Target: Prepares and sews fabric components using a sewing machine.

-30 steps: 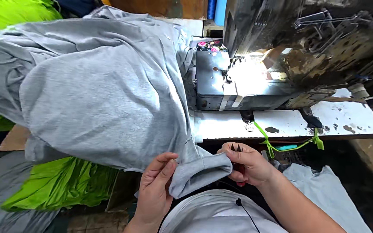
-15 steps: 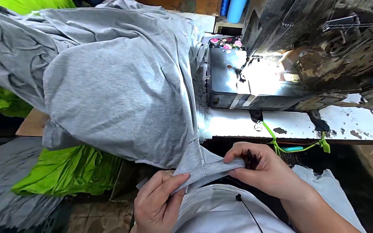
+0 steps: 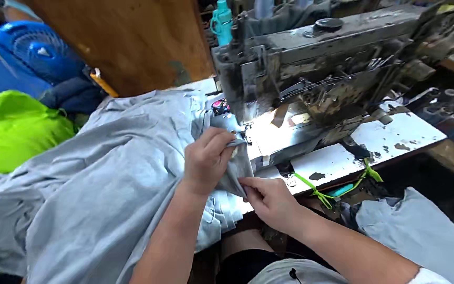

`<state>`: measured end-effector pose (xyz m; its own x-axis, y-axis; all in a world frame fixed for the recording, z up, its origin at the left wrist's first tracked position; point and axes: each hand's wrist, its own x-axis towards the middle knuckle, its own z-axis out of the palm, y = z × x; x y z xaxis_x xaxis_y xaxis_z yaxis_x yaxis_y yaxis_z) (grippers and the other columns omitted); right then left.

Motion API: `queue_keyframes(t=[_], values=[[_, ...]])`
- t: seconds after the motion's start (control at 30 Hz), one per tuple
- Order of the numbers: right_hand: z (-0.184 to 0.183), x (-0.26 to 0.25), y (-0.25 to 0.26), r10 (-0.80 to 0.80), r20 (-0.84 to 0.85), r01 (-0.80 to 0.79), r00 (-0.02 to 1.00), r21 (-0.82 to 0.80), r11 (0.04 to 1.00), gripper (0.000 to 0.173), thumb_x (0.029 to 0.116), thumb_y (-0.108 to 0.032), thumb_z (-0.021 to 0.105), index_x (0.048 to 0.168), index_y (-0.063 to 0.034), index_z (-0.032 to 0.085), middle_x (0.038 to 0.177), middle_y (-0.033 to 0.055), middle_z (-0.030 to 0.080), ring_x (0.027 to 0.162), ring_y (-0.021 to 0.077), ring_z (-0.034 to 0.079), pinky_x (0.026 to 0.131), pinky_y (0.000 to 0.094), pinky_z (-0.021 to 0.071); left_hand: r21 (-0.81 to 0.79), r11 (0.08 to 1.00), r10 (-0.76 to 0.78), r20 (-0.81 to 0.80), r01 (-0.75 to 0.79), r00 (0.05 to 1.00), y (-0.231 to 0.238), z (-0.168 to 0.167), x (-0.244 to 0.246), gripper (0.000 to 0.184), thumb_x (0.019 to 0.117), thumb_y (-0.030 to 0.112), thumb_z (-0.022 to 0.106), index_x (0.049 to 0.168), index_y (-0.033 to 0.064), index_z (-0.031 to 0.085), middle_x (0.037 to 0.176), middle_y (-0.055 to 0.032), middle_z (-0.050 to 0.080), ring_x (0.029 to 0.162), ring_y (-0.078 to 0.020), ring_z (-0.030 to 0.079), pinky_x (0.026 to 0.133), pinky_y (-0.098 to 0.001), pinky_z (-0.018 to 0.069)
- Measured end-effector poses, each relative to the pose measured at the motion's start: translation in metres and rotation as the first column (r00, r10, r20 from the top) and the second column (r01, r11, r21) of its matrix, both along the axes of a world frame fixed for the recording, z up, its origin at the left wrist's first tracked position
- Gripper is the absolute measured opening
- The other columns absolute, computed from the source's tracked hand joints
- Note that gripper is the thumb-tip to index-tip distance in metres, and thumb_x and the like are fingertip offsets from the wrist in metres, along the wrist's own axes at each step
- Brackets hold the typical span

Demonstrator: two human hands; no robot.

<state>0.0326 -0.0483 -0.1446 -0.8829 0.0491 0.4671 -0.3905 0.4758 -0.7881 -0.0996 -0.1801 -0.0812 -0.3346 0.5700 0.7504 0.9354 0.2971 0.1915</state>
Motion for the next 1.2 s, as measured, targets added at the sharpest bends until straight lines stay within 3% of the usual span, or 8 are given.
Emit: queue_keyframes(t=[0.1,0.2,0.63,0.77,0.83,0.97,1.1,1.2], values=[[-0.008,-0.004,0.024,0.243,0.447,-0.011,0.861,-0.461,0.887,0.027,0.1047,-0.012,0.049,0.12,-0.0016,0.069,0.08,0.0001,0.072,0.051,0.002,0.058,0.049,0.0195,0.0504,-0.34,0.925,0.25,0.208,-0.17,0.946,0.018,-0.035,-0.026,0.009,0.0899,0.009,0.07,0.093,0.0041,0.076,0.093,-0.0118,0.073,0.085,-0.0285,0.071,0.075,-0.051,0.0578],[-0.004,-0.01,0.044,0.367,0.496,0.068,0.787,-0.662,0.746,0.024,0.1052,-0.011,0.052,0.12,-0.002,0.068,0.077,0.0014,0.073,0.048,0.0037,0.057,0.044,0.0193,0.0465,-0.587,0.776,0.517,0.381,-0.231,0.767,0.038,-0.015,-0.036,0.014,0.095,0.011,0.067,0.101,0.0005,0.075,0.097,-0.0194,0.072,0.096,-0.038,0.069,0.087,-0.0615,0.0529],[-0.006,-0.033,0.043,0.254,0.444,0.103,0.859,-0.636,0.765,0.02,0.1054,-0.008,0.05,0.113,0.0022,0.066,0.076,0.0014,0.073,0.051,0.0045,0.061,0.048,0.0196,0.0514,-0.293,0.954,0.056,0.357,0.055,0.932,0.052,-0.055,-0.133,0.032,0.0973,0.02,0.067,0.12,-0.0032,0.066,0.112,-0.0227,0.07,0.106,-0.0339,0.068,0.092,-0.0526,0.0529],[-0.002,-0.048,0.041,0.201,0.42,0.137,0.885,-0.647,0.75,0.019,0.1056,-0.006,0.052,0.108,0.0044,0.067,0.075,0.0027,0.074,0.05,0.0037,0.061,0.045,0.0181,0.0501,-0.5,0.863,0.347,0.484,-0.071,0.803,0.062,0.014,-0.082,0.02,0.097,0.011,0.068,0.113,-0.0007,0.068,0.107,-0.0167,0.069,0.103,-0.0263,0.066,0.093,-0.0466,0.0499],[-0.002,-0.05,0.04,0.187,0.422,0.151,0.887,-0.647,0.748,0.019,0.1056,-0.007,0.052,0.107,0.0043,0.067,0.077,0.0036,0.074,0.051,0.0044,0.062,0.046,0.0189,0.0516,-0.548,0.806,0.487,0.397,-0.225,0.778,0.056,0.024,-0.06,0.015,0.093,0.007,0.071,0.104,-0.003,0.07,0.102,-0.0225,0.069,0.098,-0.0382,0.067,0.087,-0.0608,0.0504],[-0.007,-0.05,0.036,0.151,0.394,0.154,0.907,-0.641,0.752,0.018,0.1047,-0.008,0.055,0.107,0.0032,0.069,0.078,0.0034,0.075,0.051,0.0048,0.063,0.046,0.0192,0.0524,-0.396,0.837,0.51,0.312,-0.378,0.801,0.036,0.003,-0.002,0.008,0.0922,0.009,0.067,0.092,0.0014,0.065,0.081,-0.0134,0.064,0.072,-0.0286,0.064,0.064,-0.0509,0.0537],[-0.005,-0.051,0.036,0.169,0.406,0.16,0.898,-0.66,0.734,0.019,0.1057,-0.008,0.053,0.102,0.0027,0.069,0.081,0.0051,0.076,0.051,0.0056,0.063,0.046,0.0195,0.0522,-0.206,0.908,0.417,0.539,-0.366,0.731,0.032,-0.03,0.0,0.014,0.0839,0.006,0.077,0.089,0.0074,0.064,0.074,-0.0024,0.062,0.066,-0.0132,0.061,0.061,-0.0359,0.0523],[0.003,-0.052,0.04,0.282,0.486,0.199,0.827,-0.722,0.663,0.032,0.1116,-0.016,0.04,0.103,0.0001,0.066,0.089,0.0076,0.077,0.048,0.0069,0.061,0.041,0.0197,0.047,0.293,0.925,-0.168,0.887,-0.241,0.431,0.028,-0.022,0.0,0.018,0.0882,-0.008,0.065,0.09,0.0099,0.063,0.076,0.0005,0.067,0.065,-0.0067,0.066,0.064,-0.025,0.0597]])
